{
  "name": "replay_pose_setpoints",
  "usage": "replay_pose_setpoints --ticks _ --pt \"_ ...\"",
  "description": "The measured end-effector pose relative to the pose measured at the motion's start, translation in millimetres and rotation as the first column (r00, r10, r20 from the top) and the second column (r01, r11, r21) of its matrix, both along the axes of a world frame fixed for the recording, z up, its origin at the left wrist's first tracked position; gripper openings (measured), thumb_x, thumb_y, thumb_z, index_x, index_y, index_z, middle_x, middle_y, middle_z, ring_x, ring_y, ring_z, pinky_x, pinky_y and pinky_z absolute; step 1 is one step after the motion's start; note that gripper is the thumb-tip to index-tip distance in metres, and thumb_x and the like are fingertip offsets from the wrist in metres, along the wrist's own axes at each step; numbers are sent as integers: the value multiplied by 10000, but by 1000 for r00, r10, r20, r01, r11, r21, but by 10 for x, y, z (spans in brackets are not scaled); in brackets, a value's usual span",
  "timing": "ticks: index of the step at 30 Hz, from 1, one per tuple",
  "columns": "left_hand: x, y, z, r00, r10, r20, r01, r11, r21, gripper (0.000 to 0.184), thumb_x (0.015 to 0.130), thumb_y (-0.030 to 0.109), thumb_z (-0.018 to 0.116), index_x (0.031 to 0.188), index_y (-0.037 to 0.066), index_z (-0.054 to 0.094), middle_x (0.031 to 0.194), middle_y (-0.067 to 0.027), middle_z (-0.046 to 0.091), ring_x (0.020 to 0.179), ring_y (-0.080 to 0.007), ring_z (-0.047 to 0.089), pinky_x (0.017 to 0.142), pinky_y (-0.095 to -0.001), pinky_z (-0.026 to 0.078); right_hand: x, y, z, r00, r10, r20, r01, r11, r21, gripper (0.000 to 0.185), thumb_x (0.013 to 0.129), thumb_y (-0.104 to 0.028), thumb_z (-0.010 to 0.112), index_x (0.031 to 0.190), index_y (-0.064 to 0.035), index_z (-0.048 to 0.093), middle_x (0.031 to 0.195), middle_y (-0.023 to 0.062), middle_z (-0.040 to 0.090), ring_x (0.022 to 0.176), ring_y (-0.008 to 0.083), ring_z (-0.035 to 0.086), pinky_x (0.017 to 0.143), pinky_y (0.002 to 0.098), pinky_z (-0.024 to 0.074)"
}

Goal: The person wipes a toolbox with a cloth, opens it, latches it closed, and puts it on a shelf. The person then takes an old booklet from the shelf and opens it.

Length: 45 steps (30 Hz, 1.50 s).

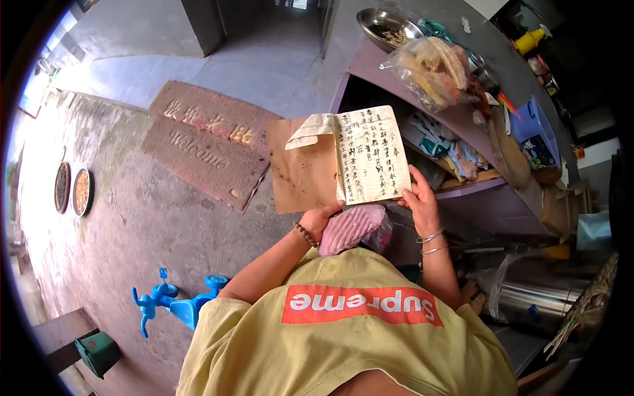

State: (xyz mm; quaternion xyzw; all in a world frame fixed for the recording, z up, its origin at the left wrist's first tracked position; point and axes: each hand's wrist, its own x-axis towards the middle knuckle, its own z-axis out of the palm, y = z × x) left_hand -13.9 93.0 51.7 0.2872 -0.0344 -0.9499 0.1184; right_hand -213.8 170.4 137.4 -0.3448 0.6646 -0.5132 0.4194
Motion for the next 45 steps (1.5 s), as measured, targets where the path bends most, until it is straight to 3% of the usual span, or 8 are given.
replay_pose_setpoints --ticks 7,17,27,32,45 --pt "-12 3 -116 994 6 -110 2 997 77 349 861 175 429 1126 -50 404 1102 -172 492 990 -265 501 893 -374 389 -18 32 -86 1000 -5 -1 5 1000 -30 511 802 2 439 1279 -51 263 936 41 559 762 56 511 635 175 397" --pt "-31 34 -99 1000 21 -5 -21 999 31 342 861 173 426 1116 -53 402 1096 -176 493 982 -269 500 878 -382 390 -51 13 -141 999 -17 -47 16 1000 -22 525 800 1 446 1284 -53 251 931 45 563 738 56 507 619 181 404" --pt "-24 28 -170 999 24 -36 -24 999 23 337 860 172 427 1110 -54 410 1093 -170 495 984 -263 499 885 -373 385 -33 -10 -141 997 -6 -71 7 1000 6 545 798 -43 497 1281 -32 245 946 46 552 773 57 506 635 179 411" --pt "-23 20 -118 999 27 -26 -26 999 25 341 861 174 425 1115 -53 408 1096 -170 495 989 -263 497 887 -372 383 -44 -32 -163 995 -1 -97 4 1000 24 530 785 -27 513 1255 -6 268 887 51 565 701 58 499 606 185 412" --pt "-27 8 -196 998 30 -56 -29 1000 12 361 862 190 423 1122 -59 400 1104 -174 489 992 -263 495 887 -369 382 -37 -71 -157 994 29 -102 -30 999 -11 523 779 9 505 1247 2 270 903 61 558 737 68 505 634 196 421"
